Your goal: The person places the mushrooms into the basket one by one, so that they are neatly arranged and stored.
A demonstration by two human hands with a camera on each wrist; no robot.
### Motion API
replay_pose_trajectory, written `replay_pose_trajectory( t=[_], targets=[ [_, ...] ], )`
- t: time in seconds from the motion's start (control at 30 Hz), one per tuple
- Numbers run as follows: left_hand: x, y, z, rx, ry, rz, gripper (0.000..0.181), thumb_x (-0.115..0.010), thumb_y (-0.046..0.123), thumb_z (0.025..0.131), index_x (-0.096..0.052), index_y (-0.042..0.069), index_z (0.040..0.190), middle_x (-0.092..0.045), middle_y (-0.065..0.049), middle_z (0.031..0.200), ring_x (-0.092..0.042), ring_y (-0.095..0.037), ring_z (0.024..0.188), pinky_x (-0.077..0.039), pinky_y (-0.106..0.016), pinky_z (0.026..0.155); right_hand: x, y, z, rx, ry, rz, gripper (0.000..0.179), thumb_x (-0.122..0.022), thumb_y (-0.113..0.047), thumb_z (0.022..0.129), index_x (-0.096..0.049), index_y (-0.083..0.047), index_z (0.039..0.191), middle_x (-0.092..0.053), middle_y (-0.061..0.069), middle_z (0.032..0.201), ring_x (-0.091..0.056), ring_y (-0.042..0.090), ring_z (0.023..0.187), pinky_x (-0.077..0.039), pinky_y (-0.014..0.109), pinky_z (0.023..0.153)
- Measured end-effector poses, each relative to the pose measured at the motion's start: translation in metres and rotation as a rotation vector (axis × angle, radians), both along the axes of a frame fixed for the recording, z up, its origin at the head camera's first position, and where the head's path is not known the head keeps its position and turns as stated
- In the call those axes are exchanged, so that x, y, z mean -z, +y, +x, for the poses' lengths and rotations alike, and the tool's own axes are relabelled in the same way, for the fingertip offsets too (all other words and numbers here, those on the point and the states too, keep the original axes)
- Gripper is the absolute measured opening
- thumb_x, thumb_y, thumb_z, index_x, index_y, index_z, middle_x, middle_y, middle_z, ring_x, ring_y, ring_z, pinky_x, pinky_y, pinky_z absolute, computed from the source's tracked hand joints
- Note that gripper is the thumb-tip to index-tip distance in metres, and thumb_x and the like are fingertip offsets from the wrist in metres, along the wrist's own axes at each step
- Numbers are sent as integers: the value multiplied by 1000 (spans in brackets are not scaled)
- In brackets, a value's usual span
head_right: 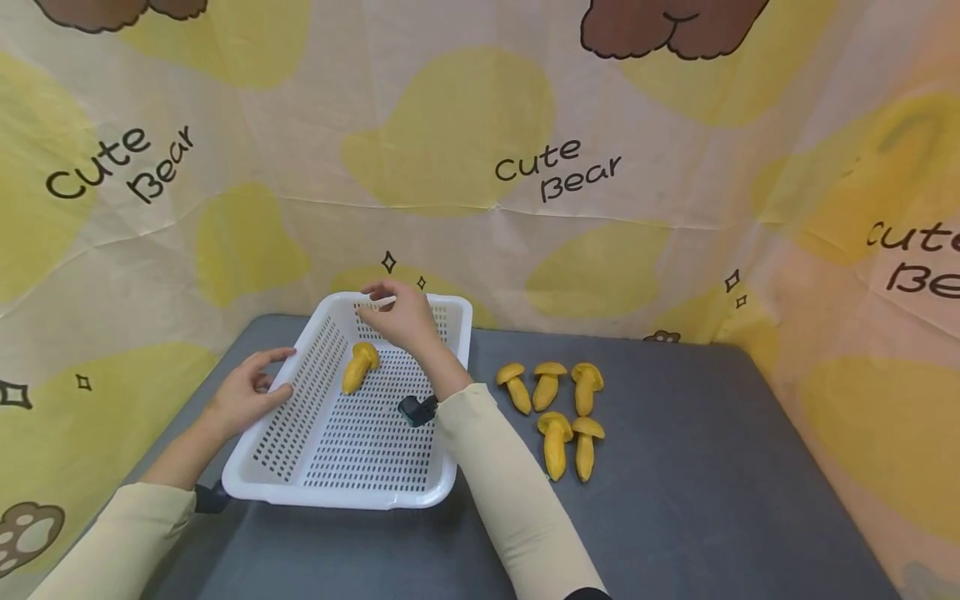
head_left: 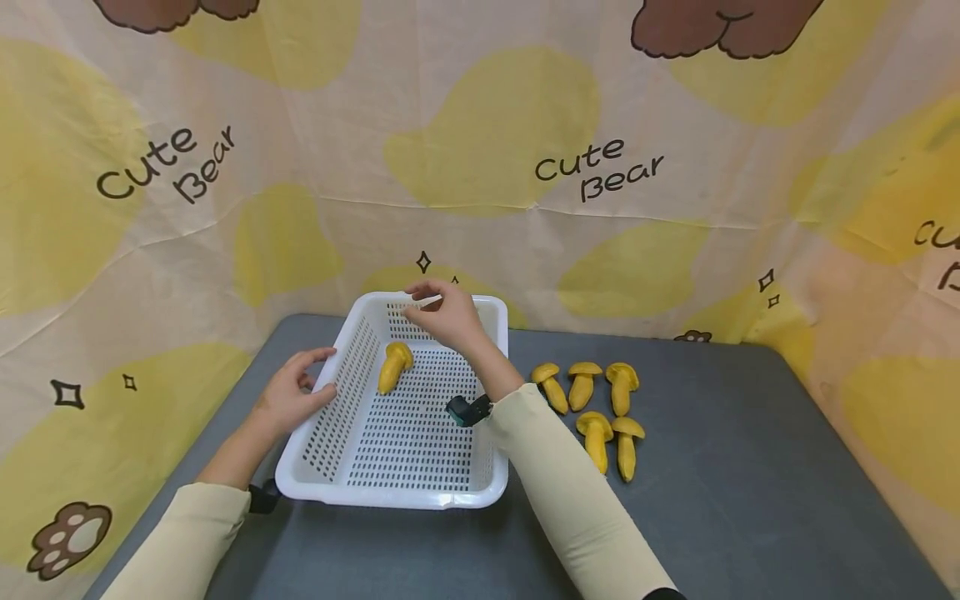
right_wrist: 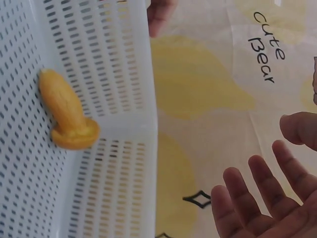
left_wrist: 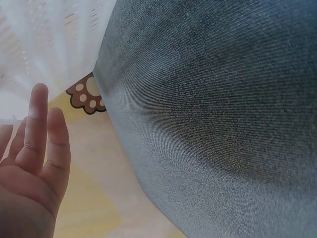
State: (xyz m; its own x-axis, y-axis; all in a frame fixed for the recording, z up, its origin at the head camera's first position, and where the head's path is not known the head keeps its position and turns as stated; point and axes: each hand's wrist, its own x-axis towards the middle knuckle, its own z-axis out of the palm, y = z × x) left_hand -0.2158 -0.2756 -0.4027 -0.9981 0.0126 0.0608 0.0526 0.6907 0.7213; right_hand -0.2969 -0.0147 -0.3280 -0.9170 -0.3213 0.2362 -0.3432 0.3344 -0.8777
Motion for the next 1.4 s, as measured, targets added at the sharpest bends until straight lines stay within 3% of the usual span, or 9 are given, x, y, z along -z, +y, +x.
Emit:
replay_pose_trajectory(
  t=[0.43, 0.87, 1.17, 1.4],
  targets=[
    [0, 1, -1, -9, -23, 7, 62, -60, 16, 89, -37, 9, 146, -44, -19, 123, -65, -20, 70, -58, -31, 53, -7, 57, 8, -8, 11, 96, 31, -67, -23, 87, -64, -15, 117, -62, 9, 122, -59, 27, 106, -57, 37, 80],
    [-1, 0, 1, 0, -29, 24, 63, -59, 15, 89, -36, 9, 146, -44, -20, 123, -65, -20, 70, -59, -32, 54, -5, 122, 27, 7, 75, 298, 29, -67, -24, 88, -64, -16, 116, -62, 6, 120, -60, 30, 108, -56, 41, 84],
    [-1, -3, 1, 11, -10, 14, 62, -59, 13, 88, -37, 8, 146, -43, -20, 127, -64, -20, 71, -58, -31, 54, 3, 155, 40, -47, 133, 360, 27, -68, -19, 87, -65, -12, 113, -64, 10, 114, -65, 28, 95, -57, 42, 81],
    [-1, -2, 2, 1, -12, 17, 62, -59, 13, 88, -37, 8, 146, -41, -20, 131, -63, -21, 72, -58, -30, 54, 10, 180, 51, -98, 134, 453, 28, -67, -19, 87, -65, -10, 114, -66, 9, 114, -66, 26, 95, -58, 38, 79]
  ],
)
